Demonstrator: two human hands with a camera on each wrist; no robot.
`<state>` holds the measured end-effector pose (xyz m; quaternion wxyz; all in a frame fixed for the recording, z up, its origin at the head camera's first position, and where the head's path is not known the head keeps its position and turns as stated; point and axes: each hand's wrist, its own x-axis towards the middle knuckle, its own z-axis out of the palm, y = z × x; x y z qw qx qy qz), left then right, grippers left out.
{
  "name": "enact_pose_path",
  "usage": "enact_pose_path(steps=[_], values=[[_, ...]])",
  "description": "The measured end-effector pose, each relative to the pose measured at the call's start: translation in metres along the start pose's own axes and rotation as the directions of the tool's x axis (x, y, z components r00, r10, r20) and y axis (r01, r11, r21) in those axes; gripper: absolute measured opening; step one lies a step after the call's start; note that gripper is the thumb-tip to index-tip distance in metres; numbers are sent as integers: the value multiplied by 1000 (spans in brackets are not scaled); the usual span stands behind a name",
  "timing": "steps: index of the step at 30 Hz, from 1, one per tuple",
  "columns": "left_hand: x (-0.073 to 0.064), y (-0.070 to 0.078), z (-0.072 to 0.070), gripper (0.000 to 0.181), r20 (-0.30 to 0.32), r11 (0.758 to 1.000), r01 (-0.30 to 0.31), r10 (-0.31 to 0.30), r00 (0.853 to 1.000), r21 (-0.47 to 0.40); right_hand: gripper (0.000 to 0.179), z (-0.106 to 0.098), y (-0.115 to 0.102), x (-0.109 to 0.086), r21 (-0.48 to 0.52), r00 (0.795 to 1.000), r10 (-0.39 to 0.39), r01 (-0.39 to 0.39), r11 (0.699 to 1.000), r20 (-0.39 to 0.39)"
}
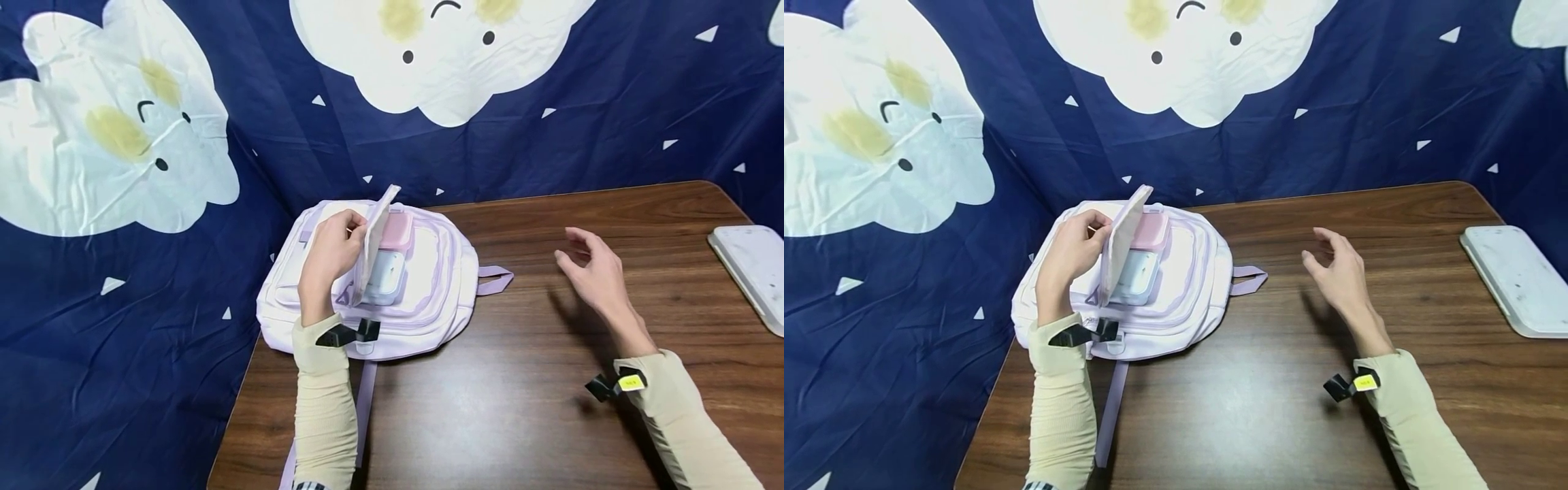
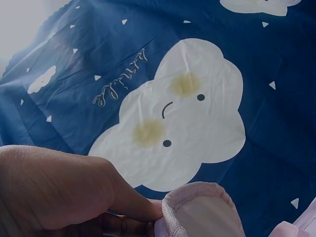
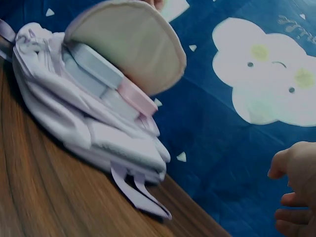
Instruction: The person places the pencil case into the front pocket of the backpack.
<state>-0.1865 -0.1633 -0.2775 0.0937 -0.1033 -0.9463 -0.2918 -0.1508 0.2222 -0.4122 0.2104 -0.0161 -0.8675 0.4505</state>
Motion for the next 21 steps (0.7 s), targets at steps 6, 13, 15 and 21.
enact_pose_path(steps=[6, 13, 15, 21], values=[[0, 1, -1, 18, 4, 1000, 4, -3, 1000, -3, 47, -19, 17, -6, -23, 998, 68, -68, 997, -19], [0, 1, -1, 18, 1, 1000, 0, 0, 1000, -4, 48, -35, 29, -5, -35, 993, 103, -105, 994, -50], [0, 1, -1, 18, 1, 1000, 2, -2, 1000, -4, 49, -39, 32, -3, -43, 992, 109, -112, 993, -61], [-1, 1, -1, 18, 4, 1000, 5, -5, 1000, -3, 52, -55, 38, 0, -70, 987, 140, -146, 987, -84]])
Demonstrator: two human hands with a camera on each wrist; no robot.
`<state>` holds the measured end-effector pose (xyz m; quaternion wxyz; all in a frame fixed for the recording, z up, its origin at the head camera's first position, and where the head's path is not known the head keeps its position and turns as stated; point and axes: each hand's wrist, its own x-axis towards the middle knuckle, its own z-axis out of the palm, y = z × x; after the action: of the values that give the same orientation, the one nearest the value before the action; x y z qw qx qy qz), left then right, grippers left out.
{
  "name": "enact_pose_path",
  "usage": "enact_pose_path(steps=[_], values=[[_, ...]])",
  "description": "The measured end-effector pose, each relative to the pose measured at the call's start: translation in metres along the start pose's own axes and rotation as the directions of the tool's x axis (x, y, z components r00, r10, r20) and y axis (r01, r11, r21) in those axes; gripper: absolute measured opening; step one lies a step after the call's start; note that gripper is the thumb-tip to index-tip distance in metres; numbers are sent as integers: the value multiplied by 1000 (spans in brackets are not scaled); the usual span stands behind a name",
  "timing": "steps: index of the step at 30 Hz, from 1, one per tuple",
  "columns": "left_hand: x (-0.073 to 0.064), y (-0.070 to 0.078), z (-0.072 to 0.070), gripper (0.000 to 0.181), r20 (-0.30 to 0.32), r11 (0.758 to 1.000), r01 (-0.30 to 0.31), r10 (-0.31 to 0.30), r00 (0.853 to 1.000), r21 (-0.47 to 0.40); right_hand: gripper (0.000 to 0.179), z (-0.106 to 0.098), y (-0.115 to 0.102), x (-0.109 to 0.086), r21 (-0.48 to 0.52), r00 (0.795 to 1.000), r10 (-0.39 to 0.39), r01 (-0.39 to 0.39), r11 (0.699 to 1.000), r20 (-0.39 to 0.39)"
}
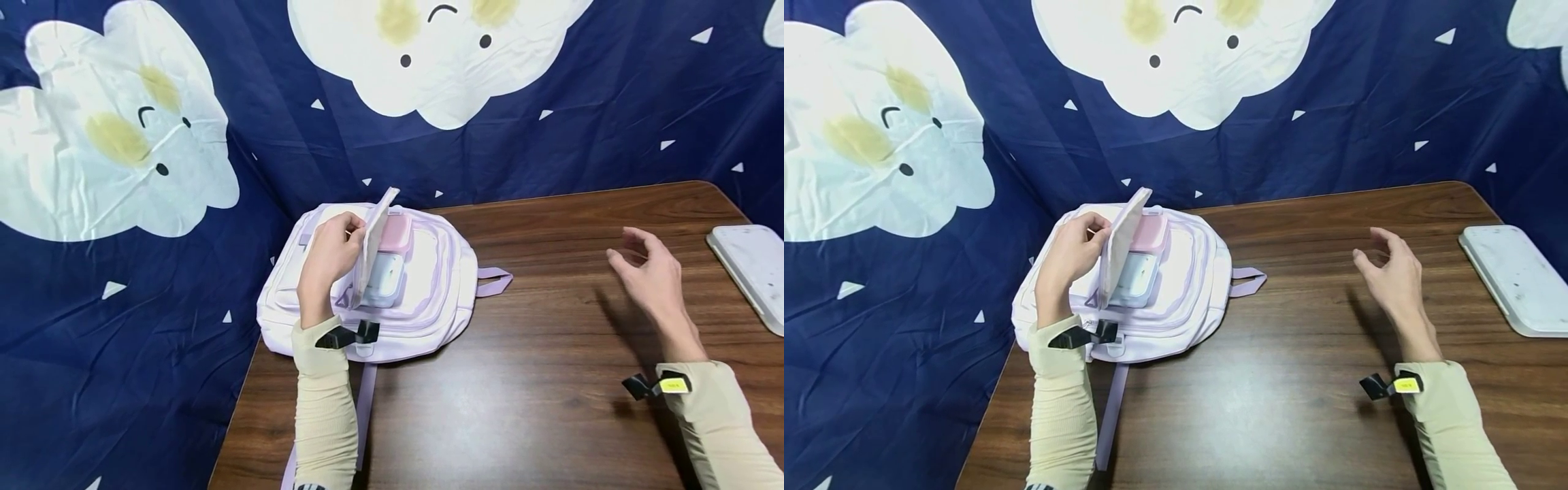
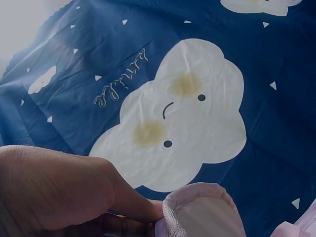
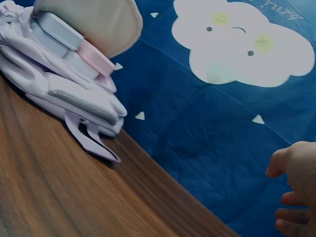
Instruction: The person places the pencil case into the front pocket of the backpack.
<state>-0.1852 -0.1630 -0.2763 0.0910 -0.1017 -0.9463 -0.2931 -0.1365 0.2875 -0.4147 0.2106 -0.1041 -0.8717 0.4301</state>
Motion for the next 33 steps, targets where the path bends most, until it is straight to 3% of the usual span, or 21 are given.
enact_pose_path(steps=[9, 18, 24, 28, 33], values=[[-1, 0, 0, 17, 0, 1000, 1, -1, 1000, -1, 58, -30, 19, 10, -68, 994, 100, -103, 992, -50], [-2, -1, 0, 18, 0, 1000, -1, 1, 1000, 5, 59, -52, 38, 11, -94, 972, 201, -212, 973, -120], [-3, 0, -1, 18, 0, 1000, 3, -3, 1000, 3, 57, -66, 50, 11, -3, 944, 260, -267, 964, -202], [-2, -1, -1, 18, 1, 1000, 2, -2, 1000, 4, 60, -75, 64, 11, 105, 926, 327, -312, 944, -189], [-2, -1, -1, 18, 0, 1000, -2, 2, 1000, 2, 59, -80, 124, 24, 198, 911, 323, -277, 940, -256]])
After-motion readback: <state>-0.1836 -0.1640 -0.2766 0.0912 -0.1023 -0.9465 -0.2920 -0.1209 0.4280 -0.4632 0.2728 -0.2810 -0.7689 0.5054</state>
